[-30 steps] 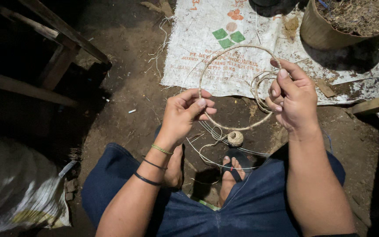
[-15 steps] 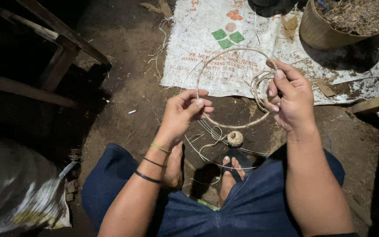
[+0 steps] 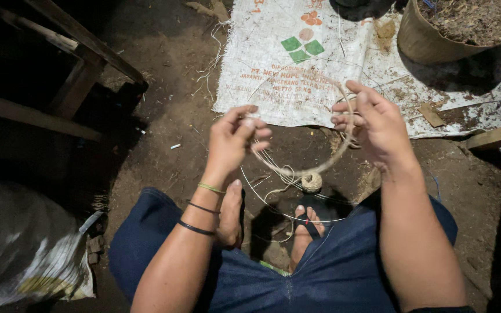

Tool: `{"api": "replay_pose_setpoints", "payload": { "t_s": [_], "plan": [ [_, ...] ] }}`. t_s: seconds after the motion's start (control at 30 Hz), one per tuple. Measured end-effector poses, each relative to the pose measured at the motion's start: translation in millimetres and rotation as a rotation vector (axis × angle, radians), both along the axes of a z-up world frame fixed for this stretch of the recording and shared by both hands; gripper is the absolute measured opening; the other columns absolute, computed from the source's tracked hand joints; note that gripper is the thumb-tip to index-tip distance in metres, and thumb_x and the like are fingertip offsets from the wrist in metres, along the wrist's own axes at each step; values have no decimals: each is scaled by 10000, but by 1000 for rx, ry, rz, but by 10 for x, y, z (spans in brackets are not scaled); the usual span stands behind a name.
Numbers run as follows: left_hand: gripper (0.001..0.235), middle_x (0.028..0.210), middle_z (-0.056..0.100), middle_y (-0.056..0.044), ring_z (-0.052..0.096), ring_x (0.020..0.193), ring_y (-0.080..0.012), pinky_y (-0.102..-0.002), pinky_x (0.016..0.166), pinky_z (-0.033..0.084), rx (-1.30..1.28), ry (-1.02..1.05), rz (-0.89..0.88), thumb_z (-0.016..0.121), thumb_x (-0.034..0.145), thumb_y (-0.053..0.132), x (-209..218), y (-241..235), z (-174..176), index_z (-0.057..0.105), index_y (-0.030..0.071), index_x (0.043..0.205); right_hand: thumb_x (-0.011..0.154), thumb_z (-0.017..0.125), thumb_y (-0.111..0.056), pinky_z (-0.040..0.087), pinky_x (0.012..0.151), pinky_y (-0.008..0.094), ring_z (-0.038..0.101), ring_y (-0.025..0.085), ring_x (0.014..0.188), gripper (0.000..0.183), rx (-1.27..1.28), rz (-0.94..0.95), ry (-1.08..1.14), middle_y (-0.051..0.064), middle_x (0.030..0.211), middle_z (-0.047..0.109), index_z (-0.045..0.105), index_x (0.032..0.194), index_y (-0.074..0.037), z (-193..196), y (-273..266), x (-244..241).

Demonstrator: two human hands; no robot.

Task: The person sits on the floor and wraps a string around a circular wire frame. They use pliers to cut a piece of wire, then tie the string to the wire end. The person uses a lighter to heat the wire tip and secures the string by wrapping it around the heated area.

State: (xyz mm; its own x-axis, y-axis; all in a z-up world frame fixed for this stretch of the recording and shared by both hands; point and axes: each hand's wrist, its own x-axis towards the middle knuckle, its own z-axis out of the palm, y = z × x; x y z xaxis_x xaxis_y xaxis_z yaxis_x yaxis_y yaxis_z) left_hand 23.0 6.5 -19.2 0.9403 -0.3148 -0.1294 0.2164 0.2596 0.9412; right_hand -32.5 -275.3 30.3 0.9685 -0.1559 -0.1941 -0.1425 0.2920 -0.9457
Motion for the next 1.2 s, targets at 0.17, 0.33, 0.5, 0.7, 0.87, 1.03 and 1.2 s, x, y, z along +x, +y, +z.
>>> {"api": "replay_pose_setpoints", "payload": {
  "t_s": [0.17, 0.33, 0.5, 0.7, 0.87, 1.03, 1.2],
  "plan": [
    [291, 1134, 683, -167, 737, 1034, -270, -410, 809, 655, -100, 64, 173, 503, 1045, 75, 20, -2, -38, 538, 25, 1330, 1061, 453, -270, 580, 802, 402, 719, 250, 896, 469, 140, 12, -18, 155, 1030, 709, 478, 1451, -11, -88, 104, 1],
    [297, 1148, 701, -160, 752, 1022, -248, -350, 786, 644, -133, 99, 144, 502, 1047, 87, 0, -53, -91, 550, 17, 1332, 1106, 536, -151, 575, 724, 360, 623, 178, 747, 330, 209, -18, -178, 84, 885, 614, 553, 1390, 16, -356, 210, 41],
    [383, 1062, 731, -138, 751, 891, -195, -287, 705, 606, 3, -80, 80, 522, 1048, 92, 76, 28, -114, 548, 61, 1430, 1079, 534, -87, 546, 573, 308, 584, 130, 597, 248, 163, -86, -95, 92, 802, 634, 640, 1280, 12, -456, 174, 70],
    [342, 1012, 730, -138, 753, 810, -183, -296, 668, 609, -21, -92, 63, 555, 1053, 95, 111, 46, -148, 596, 44, 1389, 1084, 530, -80, 564, 561, 314, 607, 136, 594, 235, 56, -104, -168, 104, 846, 652, 616, 1272, 32, -383, 243, 92],
    [336, 1016, 750, -115, 762, 809, -169, -280, 662, 601, 87, -90, 71, 552, 1040, 98, 147, 93, -150, 611, 58, 1369, 1055, 472, -203, 588, 618, 306, 667, 162, 657, 367, 129, -90, -78, 108, 882, 693, 571, 1347, -5, -195, 255, 58],
    [332, 1015, 749, -111, 747, 804, -148, -275, 671, 605, 56, -81, -17, 566, 1035, 86, 131, 81, -176, 622, 53, 1361, 1105, 443, -357, 431, 512, 267, 463, 123, 544, 414, 304, -8, 76, 21, 685, 499, 614, 1051, 16, -158, 165, 52],
    [328, 998, 749, -98, 728, 770, -129, -255, 644, 569, 75, -67, -63, 572, 1031, 84, 105, 22, -198, 632, 56, 1352, 1095, 504, -373, 241, 384, 248, 275, 78, 425, 474, 233, -53, 129, -44, 542, 335, 422, 692, -136, -322, 162, 111]
  ]
}}
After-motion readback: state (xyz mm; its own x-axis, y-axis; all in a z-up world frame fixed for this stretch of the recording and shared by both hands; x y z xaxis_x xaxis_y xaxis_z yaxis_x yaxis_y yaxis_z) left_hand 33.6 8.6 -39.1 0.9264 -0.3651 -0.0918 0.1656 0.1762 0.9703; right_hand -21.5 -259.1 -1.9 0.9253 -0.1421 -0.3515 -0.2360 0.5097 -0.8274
